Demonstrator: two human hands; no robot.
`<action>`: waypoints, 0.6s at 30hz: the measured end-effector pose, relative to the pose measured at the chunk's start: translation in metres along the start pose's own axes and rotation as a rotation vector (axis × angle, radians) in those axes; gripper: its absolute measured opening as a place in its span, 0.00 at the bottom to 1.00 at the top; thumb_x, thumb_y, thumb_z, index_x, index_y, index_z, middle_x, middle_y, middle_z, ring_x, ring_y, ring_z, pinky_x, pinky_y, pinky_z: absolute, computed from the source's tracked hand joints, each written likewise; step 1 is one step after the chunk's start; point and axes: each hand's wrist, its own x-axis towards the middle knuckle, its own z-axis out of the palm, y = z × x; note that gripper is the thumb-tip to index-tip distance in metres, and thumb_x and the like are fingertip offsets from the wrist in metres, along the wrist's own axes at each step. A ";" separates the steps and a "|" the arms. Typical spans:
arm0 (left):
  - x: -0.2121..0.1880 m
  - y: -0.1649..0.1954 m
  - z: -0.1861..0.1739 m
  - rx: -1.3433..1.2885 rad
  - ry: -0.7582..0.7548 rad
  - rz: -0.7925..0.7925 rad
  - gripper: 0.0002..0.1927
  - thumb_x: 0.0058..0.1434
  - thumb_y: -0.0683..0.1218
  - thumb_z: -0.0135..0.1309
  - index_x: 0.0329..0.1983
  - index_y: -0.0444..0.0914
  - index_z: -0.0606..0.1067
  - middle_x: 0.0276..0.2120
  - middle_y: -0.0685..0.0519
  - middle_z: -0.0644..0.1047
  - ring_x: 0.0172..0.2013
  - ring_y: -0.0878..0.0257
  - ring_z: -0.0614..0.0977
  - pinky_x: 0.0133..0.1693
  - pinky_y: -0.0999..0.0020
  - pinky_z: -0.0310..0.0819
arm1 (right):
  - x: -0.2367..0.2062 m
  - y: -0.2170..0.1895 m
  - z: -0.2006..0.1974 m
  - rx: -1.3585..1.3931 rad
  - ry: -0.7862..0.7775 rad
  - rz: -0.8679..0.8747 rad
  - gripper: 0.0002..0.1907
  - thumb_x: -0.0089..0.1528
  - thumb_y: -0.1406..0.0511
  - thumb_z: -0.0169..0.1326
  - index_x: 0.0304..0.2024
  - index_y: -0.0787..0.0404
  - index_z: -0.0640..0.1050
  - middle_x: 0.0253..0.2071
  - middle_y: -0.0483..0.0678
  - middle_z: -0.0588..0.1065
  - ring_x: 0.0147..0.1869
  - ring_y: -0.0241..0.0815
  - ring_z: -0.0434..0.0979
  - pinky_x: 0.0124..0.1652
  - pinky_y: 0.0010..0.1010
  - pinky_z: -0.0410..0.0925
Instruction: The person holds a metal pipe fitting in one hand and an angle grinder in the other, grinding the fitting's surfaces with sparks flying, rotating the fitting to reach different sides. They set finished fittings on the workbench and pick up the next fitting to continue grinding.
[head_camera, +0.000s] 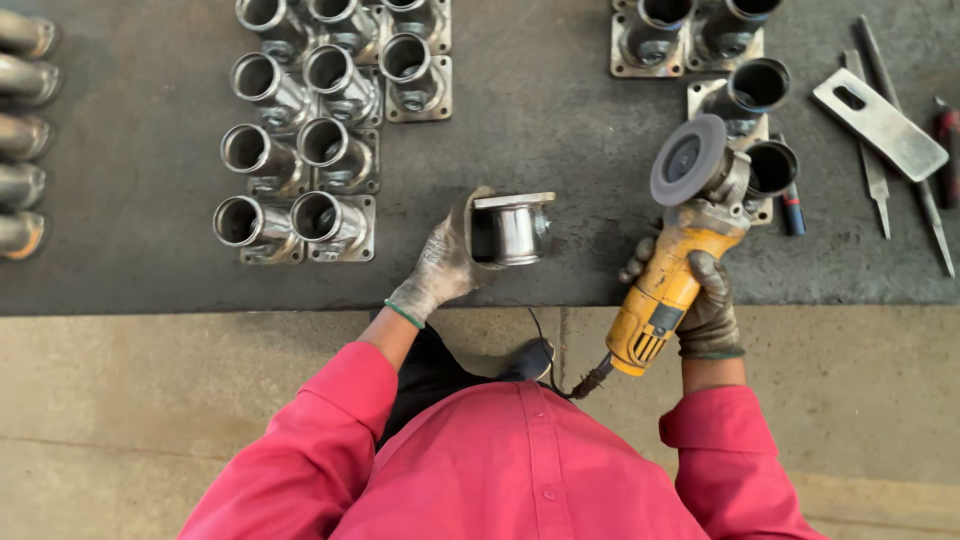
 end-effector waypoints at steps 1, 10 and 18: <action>-0.001 -0.001 -0.002 -0.019 0.013 0.005 0.51 0.45 0.47 0.74 0.70 0.38 0.58 0.57 0.42 0.75 0.57 0.48 0.80 0.57 0.58 0.75 | 0.000 0.001 0.000 -0.018 -0.001 -0.012 0.39 0.60 0.53 0.67 0.67 0.61 0.68 0.50 0.55 0.74 0.52 0.54 0.77 0.56 0.51 0.71; -0.007 0.013 0.005 0.042 0.201 0.090 0.53 0.43 0.48 0.75 0.69 0.35 0.58 0.57 0.38 0.73 0.57 0.42 0.78 0.58 0.52 0.74 | 0.004 -0.001 0.013 -0.049 0.103 -0.003 0.32 0.62 0.57 0.63 0.62 0.64 0.69 0.48 0.56 0.76 0.51 0.55 0.79 0.53 0.50 0.74; -0.005 0.010 0.017 0.008 0.202 -0.005 0.56 0.39 0.51 0.76 0.70 0.34 0.59 0.58 0.38 0.73 0.58 0.41 0.76 0.59 0.49 0.71 | -0.002 -0.020 0.093 -1.021 0.325 -0.097 0.36 0.53 0.66 0.69 0.61 0.64 0.69 0.54 0.51 0.76 0.54 0.44 0.79 0.51 0.37 0.76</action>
